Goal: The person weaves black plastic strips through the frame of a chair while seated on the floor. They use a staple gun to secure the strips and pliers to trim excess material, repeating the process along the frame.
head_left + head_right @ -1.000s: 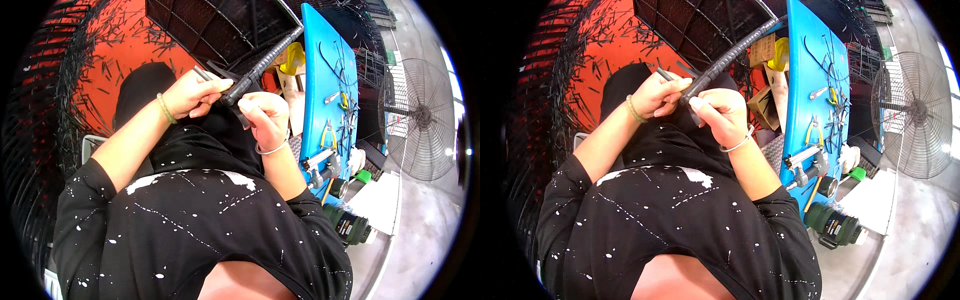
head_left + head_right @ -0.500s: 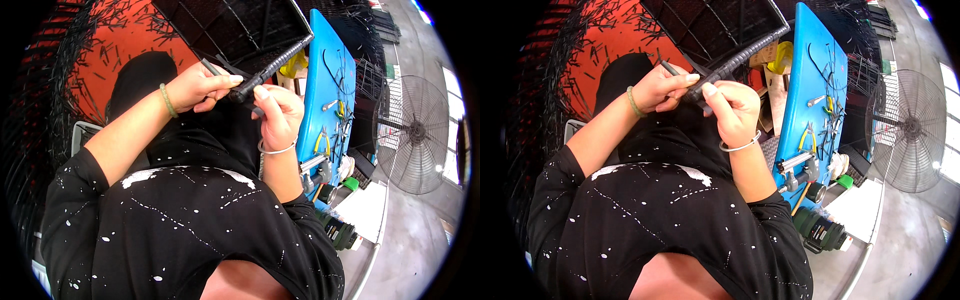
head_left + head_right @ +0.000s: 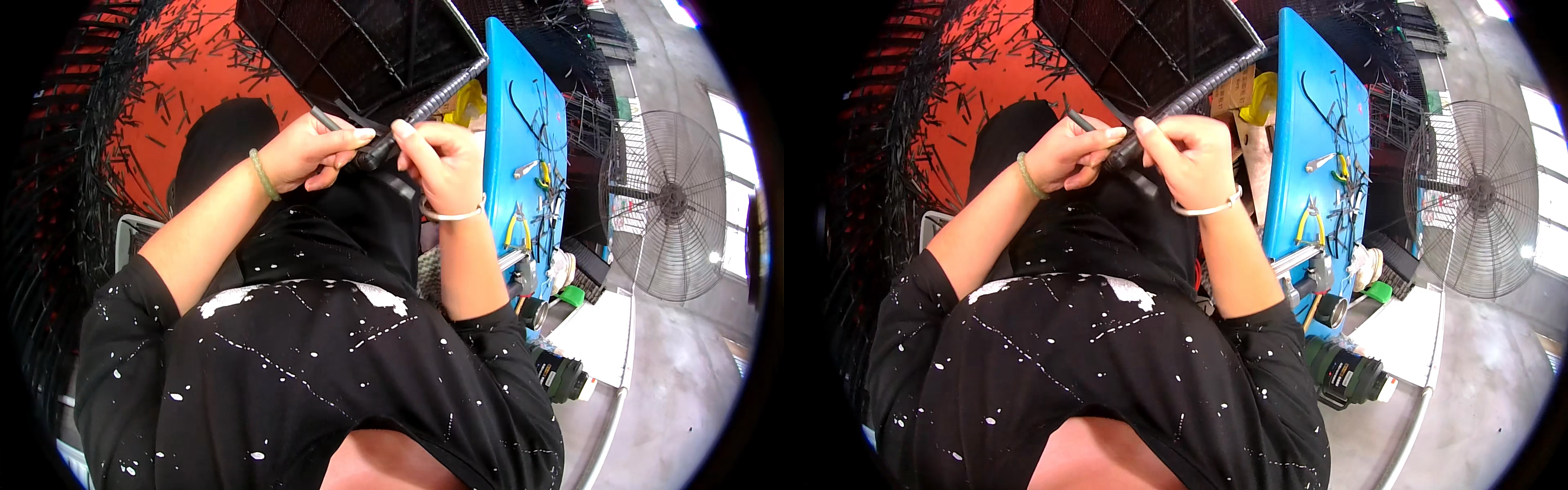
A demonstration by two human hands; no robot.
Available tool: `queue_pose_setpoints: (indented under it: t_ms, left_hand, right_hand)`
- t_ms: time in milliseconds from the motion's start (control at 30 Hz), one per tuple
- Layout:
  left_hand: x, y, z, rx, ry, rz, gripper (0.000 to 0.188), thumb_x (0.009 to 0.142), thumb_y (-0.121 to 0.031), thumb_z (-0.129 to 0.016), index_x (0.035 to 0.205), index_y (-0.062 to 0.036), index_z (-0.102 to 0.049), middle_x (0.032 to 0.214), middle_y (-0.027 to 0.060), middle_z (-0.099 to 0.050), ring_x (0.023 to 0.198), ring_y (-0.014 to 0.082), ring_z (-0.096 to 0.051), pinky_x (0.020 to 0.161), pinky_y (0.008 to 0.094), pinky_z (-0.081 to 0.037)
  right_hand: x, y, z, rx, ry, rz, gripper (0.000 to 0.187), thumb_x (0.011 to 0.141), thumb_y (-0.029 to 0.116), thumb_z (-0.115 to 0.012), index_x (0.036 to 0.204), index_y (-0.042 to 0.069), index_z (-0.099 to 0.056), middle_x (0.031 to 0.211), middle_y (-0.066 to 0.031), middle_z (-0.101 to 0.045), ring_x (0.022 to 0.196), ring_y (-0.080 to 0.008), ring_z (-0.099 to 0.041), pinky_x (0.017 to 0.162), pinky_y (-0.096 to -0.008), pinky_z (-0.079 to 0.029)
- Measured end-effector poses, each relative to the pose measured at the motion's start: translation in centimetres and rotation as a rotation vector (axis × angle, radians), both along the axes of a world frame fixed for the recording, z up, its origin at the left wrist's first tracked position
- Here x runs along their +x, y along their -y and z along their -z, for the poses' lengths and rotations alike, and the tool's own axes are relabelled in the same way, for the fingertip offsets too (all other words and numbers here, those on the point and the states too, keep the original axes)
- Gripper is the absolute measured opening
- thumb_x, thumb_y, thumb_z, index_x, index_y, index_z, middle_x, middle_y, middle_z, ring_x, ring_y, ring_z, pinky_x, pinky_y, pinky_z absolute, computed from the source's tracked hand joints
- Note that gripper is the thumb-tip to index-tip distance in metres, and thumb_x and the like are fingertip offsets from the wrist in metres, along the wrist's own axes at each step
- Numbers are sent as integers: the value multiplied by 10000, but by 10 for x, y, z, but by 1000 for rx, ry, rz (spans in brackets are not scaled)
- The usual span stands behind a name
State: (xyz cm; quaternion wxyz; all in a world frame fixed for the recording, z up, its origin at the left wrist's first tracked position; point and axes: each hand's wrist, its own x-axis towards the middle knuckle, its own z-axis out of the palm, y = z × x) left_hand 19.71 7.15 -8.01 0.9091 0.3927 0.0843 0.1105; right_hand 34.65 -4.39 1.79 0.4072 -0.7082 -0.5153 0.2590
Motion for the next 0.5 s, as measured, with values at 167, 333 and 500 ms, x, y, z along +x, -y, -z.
queue_pose_setpoints:
  t_ms: [167,333,500]
  left_hand:
    - [3,2,3,12,-24,-2,462,1010,-262,-561,595,-88,-458,453,-33,-396,292,81,-363,314,230,-264]
    - [0,0,4,-23,-28,-13,441,968,-252,-625,580,-82,-502,477,-44,-396,321,72,-377,327,224,-254]
    - [-3,-1,7,-21,-2,-5,425,986,-246,-585,607,-83,-485,490,-47,-380,328,68,-369,334,227,-269]
  right_hand:
    - [-27,13,5,93,-266,298,361,937,154,-667,607,7,-649,510,6,-548,444,-39,-471,438,-206,-332]
    - [-23,-8,9,111,11,153,349,907,159,-680,593,13,-642,481,-20,-537,426,-80,-467,437,-253,-346]
    - [-8,-29,-4,9,393,-169,272,837,183,-682,614,29,-651,522,-116,-554,466,-287,-529,475,-362,-420]
